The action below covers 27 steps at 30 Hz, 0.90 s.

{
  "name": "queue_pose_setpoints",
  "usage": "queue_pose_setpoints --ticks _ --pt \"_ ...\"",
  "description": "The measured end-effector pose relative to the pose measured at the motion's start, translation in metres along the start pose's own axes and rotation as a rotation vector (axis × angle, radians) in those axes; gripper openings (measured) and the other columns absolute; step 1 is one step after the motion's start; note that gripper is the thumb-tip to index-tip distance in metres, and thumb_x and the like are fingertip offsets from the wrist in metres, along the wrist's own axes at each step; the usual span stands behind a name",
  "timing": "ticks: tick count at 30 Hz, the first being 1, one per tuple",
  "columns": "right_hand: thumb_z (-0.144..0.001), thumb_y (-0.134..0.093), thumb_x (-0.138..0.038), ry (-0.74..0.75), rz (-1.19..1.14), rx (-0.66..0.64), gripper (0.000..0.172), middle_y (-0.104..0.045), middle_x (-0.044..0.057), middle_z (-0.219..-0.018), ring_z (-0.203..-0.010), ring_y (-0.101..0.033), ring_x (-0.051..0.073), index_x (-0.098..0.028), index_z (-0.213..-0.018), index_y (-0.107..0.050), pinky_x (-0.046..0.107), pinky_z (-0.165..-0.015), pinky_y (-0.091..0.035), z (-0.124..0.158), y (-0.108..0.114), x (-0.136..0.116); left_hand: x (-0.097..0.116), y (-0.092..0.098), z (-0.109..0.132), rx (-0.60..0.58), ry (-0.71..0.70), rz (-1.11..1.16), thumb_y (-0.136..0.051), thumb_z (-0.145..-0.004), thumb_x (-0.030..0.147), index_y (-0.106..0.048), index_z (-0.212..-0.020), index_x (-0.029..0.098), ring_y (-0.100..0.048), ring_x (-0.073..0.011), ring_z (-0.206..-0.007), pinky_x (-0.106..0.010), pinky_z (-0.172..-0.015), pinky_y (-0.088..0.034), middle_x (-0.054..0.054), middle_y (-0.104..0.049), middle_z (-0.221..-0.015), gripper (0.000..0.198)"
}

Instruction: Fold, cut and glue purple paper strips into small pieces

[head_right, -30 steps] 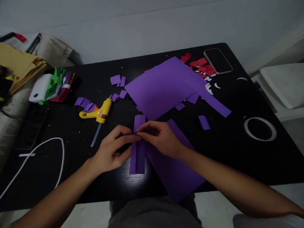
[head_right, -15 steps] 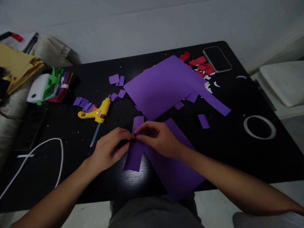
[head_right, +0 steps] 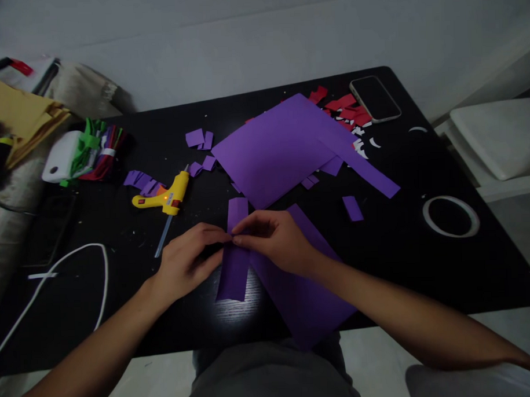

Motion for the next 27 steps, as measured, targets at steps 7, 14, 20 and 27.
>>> queue_pose_setpoints --ticks 7,14,20,27 --pt "-0.073 -0.092 -0.035 0.027 0.012 0.026 0.021 -0.080 0.001 -0.086 -0.086 -0.076 0.019 -0.023 -0.087 -0.081 0.036 -0.088 -0.062 0.0022 -0.0004 -0.0056 0.0011 0.0031 0.0004 0.029 -0.025 -0.019 -0.065 -0.099 0.015 -0.063 -0.115 0.018 -0.072 -0.0155 -0.091 -0.025 -0.078 -0.058 -0.007 -0.071 -0.101 0.016" --pt "-0.074 -0.092 -0.036 0.074 0.047 0.047 0.020 -0.081 0.002 -0.085 -0.082 -0.077 0.019 -0.023 -0.086 -0.081 0.034 -0.083 -0.063 0.0031 0.0008 -0.0074 0.0024 0.0033 0.0014 0.049 -0.046 -0.012 -0.066 -0.098 0.013 -0.065 -0.113 0.015 -0.072 -0.0152 -0.092 -0.025 -0.078 -0.058 -0.008 -0.071 -0.101 0.016" --pt "-0.074 -0.091 -0.036 0.085 0.065 0.066 0.020 -0.080 0.002 -0.084 -0.081 -0.076 0.018 -0.023 -0.085 -0.080 0.034 -0.081 -0.063 0.0036 0.0018 -0.0075 0.0022 0.0028 0.0013 0.048 -0.046 -0.008 -0.065 -0.098 0.013 -0.065 -0.114 0.016 -0.072 -0.0149 -0.092 -0.025 -0.077 -0.059 -0.007 -0.071 -0.102 0.016" --pt "-0.073 -0.092 -0.031 0.097 0.015 0.065 0.018 -0.078 0.000 -0.081 -0.077 -0.073 0.015 -0.023 -0.083 -0.079 0.029 -0.076 -0.060 0.0027 -0.0011 -0.0089 0.0043 0.0033 0.0010 0.062 -0.040 -0.015 -0.064 -0.099 0.015 -0.064 -0.114 0.015 -0.073 -0.0154 -0.090 -0.025 -0.076 -0.059 -0.008 -0.073 -0.099 0.015"
Point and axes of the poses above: each hand's wrist, its own z-axis away from the middle knuckle, its own y-axis out of the back of the hand, x = y × z, the point moved 7 cm from there along -z, towards the middle knuckle
